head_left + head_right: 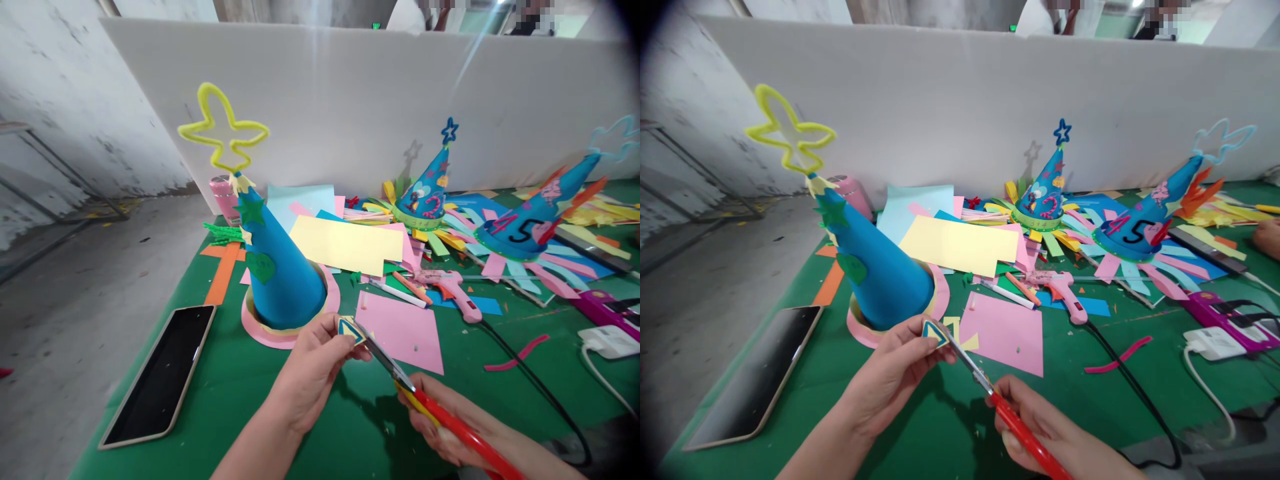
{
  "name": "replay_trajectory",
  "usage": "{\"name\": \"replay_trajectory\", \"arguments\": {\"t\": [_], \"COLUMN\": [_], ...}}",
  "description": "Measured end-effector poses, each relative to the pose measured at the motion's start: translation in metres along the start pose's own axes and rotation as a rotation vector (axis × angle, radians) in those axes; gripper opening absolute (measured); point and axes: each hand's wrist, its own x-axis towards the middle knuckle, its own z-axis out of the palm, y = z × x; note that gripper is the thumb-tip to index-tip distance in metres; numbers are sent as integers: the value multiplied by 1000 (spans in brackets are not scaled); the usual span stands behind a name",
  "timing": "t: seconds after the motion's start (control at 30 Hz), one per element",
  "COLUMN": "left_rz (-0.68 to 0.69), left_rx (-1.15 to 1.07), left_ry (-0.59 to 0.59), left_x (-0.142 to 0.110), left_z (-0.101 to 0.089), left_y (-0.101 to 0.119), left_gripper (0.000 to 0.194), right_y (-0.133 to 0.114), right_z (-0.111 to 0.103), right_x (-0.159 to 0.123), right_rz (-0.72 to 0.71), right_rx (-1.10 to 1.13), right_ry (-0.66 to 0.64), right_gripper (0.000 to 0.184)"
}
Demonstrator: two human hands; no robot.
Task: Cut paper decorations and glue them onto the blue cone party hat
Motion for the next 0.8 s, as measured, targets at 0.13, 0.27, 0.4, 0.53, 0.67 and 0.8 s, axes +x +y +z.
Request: {"name": "replay_trajectory", "arguments": {"t": [0.13,0.27,0.4,0.53,0.67,0.8], "left_rz": [15,30,31,49,56,56], "left_rx": [-11,20,40,48,61,78], "left_ry": [23,41,54,44,43,40], "left_x": [1,1,0,-1,-2,-1], "left_z": [1,3,4,4,3,3], "left_y": [-1,-2,-1,-2,-4,-3], "left_gripper": [2,2,2,1,1,0], "right_y": [3,-7,-22,-26,-25,-23], "right_z": [0,7,16,19,18,19], "right_x": [2,-6,-15,-18,-16,-16], "right_rz": [10,15,21,14,8,-11], "right_rx": [-13,-16,-45,-90,-89,-77], "right_ry": [34,41,16,13,14,20], "right_gripper": [39,39,39,38,39,41]}}
